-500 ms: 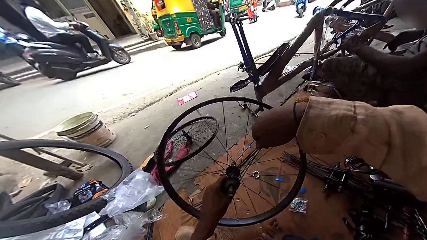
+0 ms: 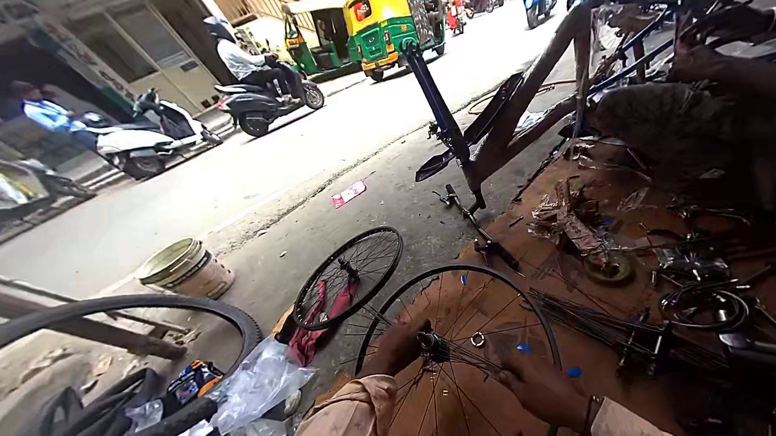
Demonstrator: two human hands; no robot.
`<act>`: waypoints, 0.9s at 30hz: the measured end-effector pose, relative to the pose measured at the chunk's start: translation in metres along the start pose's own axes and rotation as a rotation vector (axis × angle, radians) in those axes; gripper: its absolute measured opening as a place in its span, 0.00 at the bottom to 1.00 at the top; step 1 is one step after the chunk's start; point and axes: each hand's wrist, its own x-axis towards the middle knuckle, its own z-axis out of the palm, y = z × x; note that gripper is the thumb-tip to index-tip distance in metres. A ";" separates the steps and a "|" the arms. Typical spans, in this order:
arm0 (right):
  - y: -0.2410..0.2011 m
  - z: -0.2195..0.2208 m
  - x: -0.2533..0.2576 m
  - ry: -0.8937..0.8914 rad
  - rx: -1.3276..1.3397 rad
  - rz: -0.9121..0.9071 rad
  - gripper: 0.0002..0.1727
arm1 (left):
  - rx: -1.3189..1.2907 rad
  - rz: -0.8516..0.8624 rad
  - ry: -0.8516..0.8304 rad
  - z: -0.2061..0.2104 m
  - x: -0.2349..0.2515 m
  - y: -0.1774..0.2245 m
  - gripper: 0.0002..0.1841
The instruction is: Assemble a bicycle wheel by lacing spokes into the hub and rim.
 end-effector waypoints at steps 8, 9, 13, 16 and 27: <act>0.012 0.068 0.041 0.017 0.258 0.137 0.21 | 0.194 -0.147 -0.054 0.042 0.068 -0.008 0.22; 0.012 0.071 0.046 0.012 0.259 0.138 0.22 | 0.207 -0.180 -0.059 0.046 0.074 -0.009 0.23; 0.022 0.084 0.054 0.013 0.257 0.127 0.23 | 0.188 -0.248 -0.038 0.055 0.085 -0.019 0.21; 0.036 0.092 0.057 0.013 0.266 0.128 0.23 | 0.160 -0.257 -0.011 0.063 0.081 -0.029 0.21; 0.051 0.109 0.052 0.149 0.273 0.140 0.28 | -0.638 -0.458 0.610 0.149 -0.084 0.092 0.30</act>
